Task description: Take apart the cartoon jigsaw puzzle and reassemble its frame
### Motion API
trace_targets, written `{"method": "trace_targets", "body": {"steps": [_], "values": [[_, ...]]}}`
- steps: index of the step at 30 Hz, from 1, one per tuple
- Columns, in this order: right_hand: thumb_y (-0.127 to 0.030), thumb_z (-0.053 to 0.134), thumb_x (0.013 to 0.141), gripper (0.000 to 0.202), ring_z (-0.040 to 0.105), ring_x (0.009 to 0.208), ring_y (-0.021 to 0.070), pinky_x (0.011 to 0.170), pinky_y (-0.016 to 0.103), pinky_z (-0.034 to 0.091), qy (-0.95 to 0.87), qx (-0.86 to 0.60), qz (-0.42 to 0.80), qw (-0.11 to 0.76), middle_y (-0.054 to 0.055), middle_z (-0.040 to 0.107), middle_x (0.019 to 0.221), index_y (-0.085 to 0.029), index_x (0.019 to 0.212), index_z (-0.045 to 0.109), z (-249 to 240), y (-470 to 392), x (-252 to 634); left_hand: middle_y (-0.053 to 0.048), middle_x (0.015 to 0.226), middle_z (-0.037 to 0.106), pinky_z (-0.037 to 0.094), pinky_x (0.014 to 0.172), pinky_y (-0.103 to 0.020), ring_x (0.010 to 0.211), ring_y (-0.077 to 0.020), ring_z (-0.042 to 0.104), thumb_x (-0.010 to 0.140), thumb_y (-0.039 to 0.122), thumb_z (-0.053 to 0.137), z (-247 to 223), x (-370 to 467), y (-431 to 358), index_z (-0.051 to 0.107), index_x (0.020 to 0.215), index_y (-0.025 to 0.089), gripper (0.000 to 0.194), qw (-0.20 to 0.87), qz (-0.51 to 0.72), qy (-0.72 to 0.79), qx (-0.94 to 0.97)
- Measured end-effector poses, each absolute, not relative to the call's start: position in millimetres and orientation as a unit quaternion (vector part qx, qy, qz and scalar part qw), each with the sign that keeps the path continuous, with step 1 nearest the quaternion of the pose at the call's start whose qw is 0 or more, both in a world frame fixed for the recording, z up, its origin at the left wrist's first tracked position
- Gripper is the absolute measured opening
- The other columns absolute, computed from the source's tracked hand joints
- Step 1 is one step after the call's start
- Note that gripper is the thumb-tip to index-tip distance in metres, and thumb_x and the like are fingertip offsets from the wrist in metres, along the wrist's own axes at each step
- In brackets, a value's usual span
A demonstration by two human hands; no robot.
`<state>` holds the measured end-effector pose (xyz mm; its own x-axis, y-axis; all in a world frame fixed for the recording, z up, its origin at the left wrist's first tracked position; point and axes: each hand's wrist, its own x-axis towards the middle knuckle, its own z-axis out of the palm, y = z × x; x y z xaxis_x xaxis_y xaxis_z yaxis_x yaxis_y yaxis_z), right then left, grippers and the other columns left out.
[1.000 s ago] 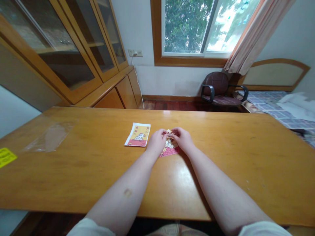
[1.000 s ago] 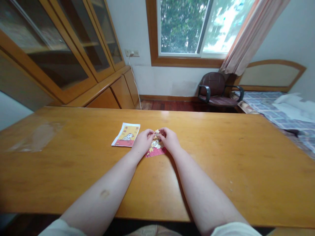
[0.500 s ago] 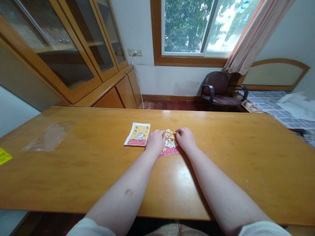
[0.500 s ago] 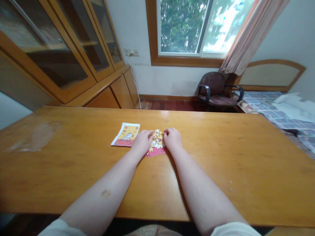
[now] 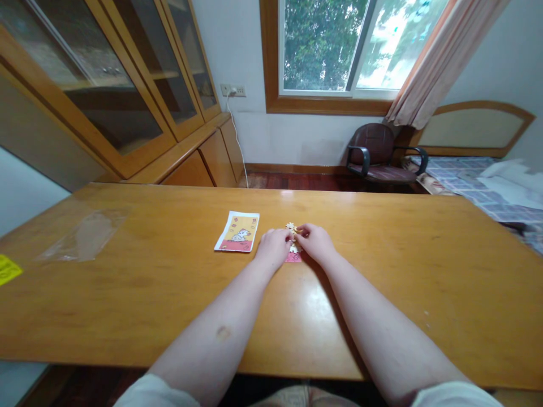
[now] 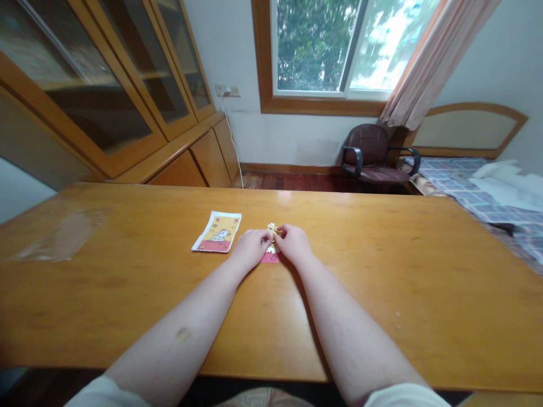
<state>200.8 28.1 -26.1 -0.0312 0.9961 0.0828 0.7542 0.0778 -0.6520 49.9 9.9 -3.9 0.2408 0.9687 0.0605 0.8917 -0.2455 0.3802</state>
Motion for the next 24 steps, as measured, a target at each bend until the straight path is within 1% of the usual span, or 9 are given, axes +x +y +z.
{"method": "trace_targets", "body": {"steps": [3,5,10,15,17,20,22,24], "values": [[-0.022,0.064,0.075,0.021,0.062,0.070,0.0139,0.066,0.024,0.045,-0.659,-0.625,0.280,0.311,0.002,0.070,0.079,-0.019,0.095,0.068,-27.8,30.0,199.7,-0.004,0.088,0.071,0.046,0.080,-0.032,0.089,-0.0229,0.061,0.085,0.024,0.055,-5.8,50.1,10.1,0.068,0.085,0.025,0.013,0.134,0.150,0.595,0.778],[-0.022,0.062,0.076,0.021,0.061,0.069,0.0133,0.067,0.025,0.046,-0.652,-0.612,0.294,0.336,0.002,0.070,0.081,-0.018,0.095,0.068,-27.0,30.5,199.5,-0.004,0.090,0.071,0.046,0.080,-0.032,0.089,-0.0222,0.062,0.086,0.025,0.055,-6.9,50.3,10.6,0.068,0.087,0.024,0.012,0.141,0.163,0.601,0.769],[-0.026,0.056,0.080,0.018,0.060,0.072,0.0152,0.072,0.028,0.046,-0.654,-0.601,0.277,0.366,0.004,0.070,0.083,-0.018,0.088,0.070,-24.1,30.2,200.7,-0.005,0.094,0.071,0.046,0.079,-0.030,0.089,-0.0211,0.063,0.086,0.023,0.054,-5.7,49.5,11.9,0.065,0.090,0.022,0.011,0.168,0.204,0.619,0.739],[-0.033,0.053,0.083,0.024,0.059,0.068,0.0147,0.066,0.026,0.045,-0.669,-0.547,0.339,0.373,0.003,0.070,0.076,-0.017,0.081,0.070,-22.3,25.9,199.3,-0.005,0.094,0.071,0.047,0.075,-0.030,0.085,-0.0204,0.064,0.087,0.025,0.053,-2.4,48.7,11.8,0.063,0.091,0.021,0.011,0.208,0.228,0.629,0.714],[-0.036,0.058,0.081,0.024,0.059,0.066,0.0144,0.064,0.025,0.044,-0.673,-0.532,0.355,0.372,0.003,0.070,0.075,-0.016,0.083,0.071,-21.6,24.4,198.4,-0.005,0.095,0.071,0.047,0.075,-0.029,0.087,-0.0201,0.064,0.086,0.022,0.054,-2.4,49.1,11.9,0.062,0.094,0.021,0.011,0.223,0.237,0.639,0.697],[-0.032,0.066,0.074,0.022,0.057,0.063,0.0135,0.061,0.024,0.043,-0.671,-0.535,0.357,0.369,0.003,0.070,0.074,-0.016,0.087,0.072,-21.5,24.6,197.6,-0.005,0.097,0.071,0.048,0.077,-0.028,0.089,-0.0196,0.065,0.084,0.019,0.056,-3.5,50.1,12.6,0.062,0.104,0.021,0.021,0.241,0.247,0.645,0.682],[-0.028,0.064,0.074,0.019,0.057,0.062,0.0132,0.060,0.024,0.043,-0.669,-0.539,0.353,0.371,0.003,0.070,0.072,-0.016,0.086,0.073,-22.2,26.0,197.6,-0.005,0.101,0.072,0.048,0.080,-0.028,0.091,-0.0194,0.065,0.085,0.020,0.056,-4.5,50.4,13.3,0.063,0.107,0.021,0.024,0.243,0.257,0.635,0.687],[-0.025,0.061,0.076,0.018,0.058,0.063,0.0137,0.062,0.025,0.044,-0.663,-0.536,0.353,0.385,0.003,0.071,0.074,-0.017,0.085,0.073,-23.2,27.7,197.8,-0.006,0.103,0.072,0.048,0.082,-0.029,0.094,-0.0196,0.065,0.085,0.023,0.056,-5.2,50.2,13.9,0.066,0.105,0.021,0.022,0.240,0.269,0.625,0.692]]}}
